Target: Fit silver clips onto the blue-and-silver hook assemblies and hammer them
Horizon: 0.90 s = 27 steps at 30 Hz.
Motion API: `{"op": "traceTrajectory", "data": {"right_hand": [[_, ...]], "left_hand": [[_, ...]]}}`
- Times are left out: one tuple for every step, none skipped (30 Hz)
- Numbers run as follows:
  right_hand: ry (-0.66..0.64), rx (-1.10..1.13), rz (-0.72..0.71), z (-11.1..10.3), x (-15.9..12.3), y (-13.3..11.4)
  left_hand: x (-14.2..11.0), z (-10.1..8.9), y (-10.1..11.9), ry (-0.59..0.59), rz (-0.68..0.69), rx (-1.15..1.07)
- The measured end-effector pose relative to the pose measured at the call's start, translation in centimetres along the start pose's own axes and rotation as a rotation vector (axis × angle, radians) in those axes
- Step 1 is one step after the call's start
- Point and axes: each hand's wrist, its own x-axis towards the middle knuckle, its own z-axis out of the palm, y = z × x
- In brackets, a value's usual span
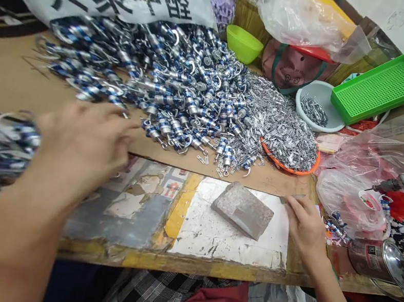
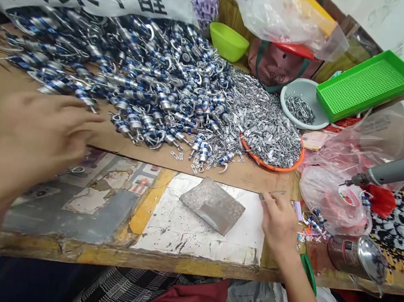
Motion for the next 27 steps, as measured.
{"op": "traceTrajectory", "data": {"right_hand": [[0.011, 0.085, -0.052, 0.5, 1.2, -0.6], [0.001, 0.163, -0.105, 1.1, 2.4, -1.2], [-0.015, 0.206, -0.152, 1.8, 3.7, -1.7], [-0.035, 0.234, -0.198, 2.4, 4.8, -2.1], [-0.059, 0.255, -0.242, 2.9, 5.9, -2.6], [-0.082, 0.267, -0.292, 3.3, 6.9, -2.9], [-0.106, 0.272, -0.356, 3.7, 7.7, -3.3], [-0.127, 0.263, -0.422, 3.9, 8.4, -3.5], [-0.142, 0.239, -0.479, 4.1, 9.0, -3.8], [-0.151, 0.203, -0.507, 4.2, 9.5, -4.0], [-0.153, 0.16, -0.497, 4.4, 9.8, -4.1], [-0.146, 0.118, -0.45, 4.6, 10.1, -4.1], [-0.133, 0.085, -0.373, 4.8, 10.3, -4.1], [-0.117, 0.06, -0.286, 5.1, 10.4, -4.0], [-0.101, 0.04, -0.206, 5.3, 10.4, -3.9], [-0.084, 0.024, -0.14, 5.5, 10.4, -3.8], [-0.069, 0.012, -0.094, 5.6, 10.4, -3.8], [-0.061, 0.005, -0.064, 5.7, 10.4, -3.8], [-0.061, 0.005, -0.055, 5.8, 10.3, -3.8], [-0.072, 0.011, -0.069, 5.8, 10.3, -4.0], [-0.093, 0.022, -0.098, 5.7, 10.3, -4.1], [-0.121, 0.035, -0.133, 5.7, 10.3, -4.3], [-0.152, 0.046, -0.164, 5.7, 10.4, -4.6], [-0.182, 0.053, -0.186, 5.6, 10.4, -4.8], [-0.208, 0.057, -0.196, 5.5, 10.6, -5.1], [-0.231, 0.058, -0.196, 5.4, 10.7, -5.3], [-0.249, 0.058, -0.19, 5.2, 10.9, -5.6]], "left_hand": [[0.9, 0.2, 0.7, -0.07, 0.03, 0.117], [1.7, 0.3, 1.1, -0.072, 0.04, 0.178], [2.4, 0.5, 1.1, -0.074, 0.045, 0.209], [2.9, 0.7, 0.9, -0.086, 0.052, 0.209], [3.3, 0.9, 0.5, -0.107, 0.061, 0.197], [3.5, 1.3, 0.1, -0.132, 0.07, 0.179], [3.5, 1.7, -0.3, -0.146, 0.077, 0.151], [3.5, 2.1, -0.5, -0.145, 0.079, 0.116], [3.3, 2.6, -0.7, -0.127, 0.075, 0.078], [3.1, 3.0, -0.7, -0.102, 0.069, 0.048], [2.8, 3.3, -0.6, -0.079, 0.058, 0.015], [2.5, 3.6, -0.4, -0.066, 0.045, -0.021], [2.2, 3.7, -0.2, -0.067, 0.033, -0.053], [2.0, 3.7, 0.1, -0.076, 0.023, -0.084], [1.7, 3.6, 0.3, -0.086, 0.019, -0.116], [1.5, 3.4, 0.6, -0.098, 0.02, -0.143], [1.3, 3.2, 0.8, -0.104, 0.025, -0.158], [1.2, 3.0, 1.0, -0.104, 0.034, -0.159], [1.1, 2.9, 1.1, -0.096, 0.04, -0.155], [1.0, 2.8, 1.3, -0.085, 0.043, -0.162], [0.8, 2.8, 1.4, -0.071, 0.045, -0.185], [0.7, 2.7, 1.5, -0.052, 0.049, -0.221], [0.4, 2.8, 1.7, -0.021, 0.063, -0.265], [0.1, 2.9, 2.0, 0.007, 0.088, -0.311], [-0.2, 3.0, 2.3, 0.028, 0.126, -0.361], [-0.7, 3.2, 2.6, 0.035, 0.178, -0.413], [-1.3, 3.4, 3.1, 0.015, 0.236, -0.456]]}}
